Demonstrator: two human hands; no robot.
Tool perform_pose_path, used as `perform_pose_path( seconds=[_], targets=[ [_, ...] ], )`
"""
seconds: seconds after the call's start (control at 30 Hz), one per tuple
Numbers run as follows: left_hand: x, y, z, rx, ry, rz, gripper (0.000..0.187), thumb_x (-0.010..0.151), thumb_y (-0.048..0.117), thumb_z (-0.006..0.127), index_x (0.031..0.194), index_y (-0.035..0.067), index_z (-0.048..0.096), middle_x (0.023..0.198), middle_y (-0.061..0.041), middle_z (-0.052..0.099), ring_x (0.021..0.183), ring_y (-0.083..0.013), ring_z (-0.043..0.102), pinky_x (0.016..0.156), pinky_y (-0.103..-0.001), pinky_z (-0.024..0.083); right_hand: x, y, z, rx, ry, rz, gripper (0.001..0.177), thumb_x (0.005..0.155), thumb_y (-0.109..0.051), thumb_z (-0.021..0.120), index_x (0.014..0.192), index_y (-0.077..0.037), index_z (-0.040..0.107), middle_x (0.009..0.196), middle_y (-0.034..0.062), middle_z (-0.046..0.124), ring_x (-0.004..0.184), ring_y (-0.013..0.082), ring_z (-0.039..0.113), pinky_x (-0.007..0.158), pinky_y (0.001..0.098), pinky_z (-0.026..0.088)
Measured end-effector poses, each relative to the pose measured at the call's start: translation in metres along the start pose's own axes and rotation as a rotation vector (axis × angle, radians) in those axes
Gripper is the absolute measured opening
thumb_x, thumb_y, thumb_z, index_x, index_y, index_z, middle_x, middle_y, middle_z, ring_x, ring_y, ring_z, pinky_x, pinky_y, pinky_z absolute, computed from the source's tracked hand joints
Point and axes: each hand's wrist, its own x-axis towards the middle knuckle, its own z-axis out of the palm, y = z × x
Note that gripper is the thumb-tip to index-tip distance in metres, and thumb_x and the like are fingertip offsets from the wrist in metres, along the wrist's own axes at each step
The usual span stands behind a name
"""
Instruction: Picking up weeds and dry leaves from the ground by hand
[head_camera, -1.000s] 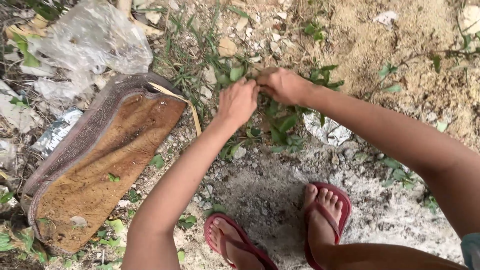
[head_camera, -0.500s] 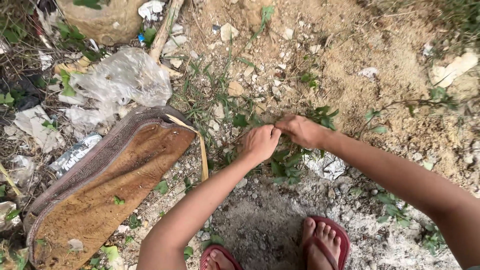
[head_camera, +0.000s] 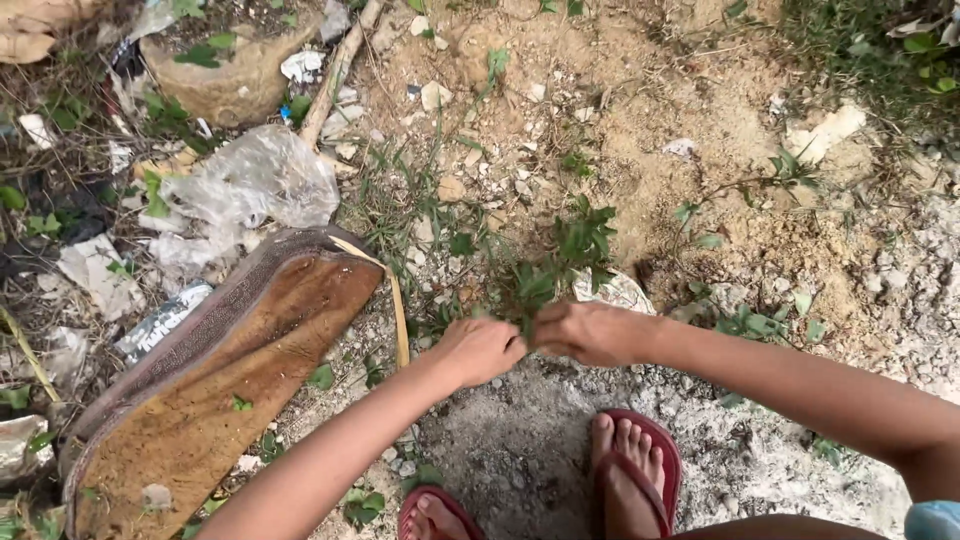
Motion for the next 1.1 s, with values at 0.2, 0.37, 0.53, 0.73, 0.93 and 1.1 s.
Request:
perform_pose_path(
  seconds=[0.2,0.37,0.53,0.73,0.93,1.1],
  targets=[
    [-0.047,0.053,-0.056,0.084,-0.115,-0.355,0.062,0.099,0.017,0.052,0.157,0.013,0.033,0.158,-0.031,0.027,0.139,-0.0502,0.040,0.111,-0.063,0.040,0.023,-0.009,-0.038,-0.453,0.159,0.124,0.020,0.097,-0.003,0.059,0.115,-0.002,0.069,0.108,0.0194,0.072,0.113,0.0333,0.069,0.100,0.0444,0.057],
    [0.017,0.017,-0.030,-0.026,0.116,-0.161,0.044,0.100,0.013,0.053,0.142,-0.002,0.053,0.133,-0.030,0.057,0.121,-0.0455,0.062,0.101,-0.064,0.049,0.044,0.068,-0.041,-0.903,0.133,0.476,0.035,0.093,-0.019,0.068,0.128,-0.018,0.064,0.120,0.0073,0.069,0.124,0.0283,0.061,0.108,0.0467,0.047],
    [0.040,0.026,-0.040,-0.087,0.172,-0.086,0.034,0.099,0.013,0.055,0.130,-0.002,0.062,0.120,-0.026,0.065,0.116,-0.0424,0.065,0.100,-0.060,0.050,0.036,0.149,-0.020,-0.850,0.006,0.640,0.029,0.096,-0.020,0.060,0.123,-0.026,0.069,0.117,0.0030,0.073,0.120,0.0262,0.063,0.102,0.0448,0.046],
    [0.113,-0.016,0.004,-0.383,0.199,-0.097,0.035,0.100,0.022,0.052,0.124,-0.001,0.062,0.094,-0.015,0.074,0.090,-0.0318,0.073,0.075,-0.046,0.059,0.046,0.076,-0.029,-1.003,-0.034,0.553,0.029,0.101,-0.043,0.055,0.122,-0.026,0.066,0.127,0.0025,0.067,0.125,0.0229,0.052,0.106,0.0422,0.038],
    [0.162,-0.039,0.039,-0.898,0.271,-0.249,0.047,0.105,0.032,0.039,0.128,-0.004,0.058,0.099,-0.018,0.073,0.074,-0.0218,0.075,0.052,-0.027,0.057,0.059,0.110,-0.006,-0.636,-0.009,0.543,0.029,0.108,-0.030,0.038,0.109,-0.017,0.064,0.099,0.0063,0.070,0.100,0.0209,0.062,0.091,0.0397,0.046],
    [0.170,-0.040,0.045,-1.124,0.326,-0.296,0.058,0.108,0.045,0.031,0.129,-0.002,0.057,0.116,-0.018,0.070,0.079,-0.0211,0.076,0.050,-0.021,0.057,0.052,0.114,0.007,-0.410,0.174,0.542,0.030,0.107,-0.022,0.035,0.091,-0.013,0.060,0.070,0.0065,0.069,0.064,0.0208,0.071,0.061,0.0331,0.061]
  ],
)
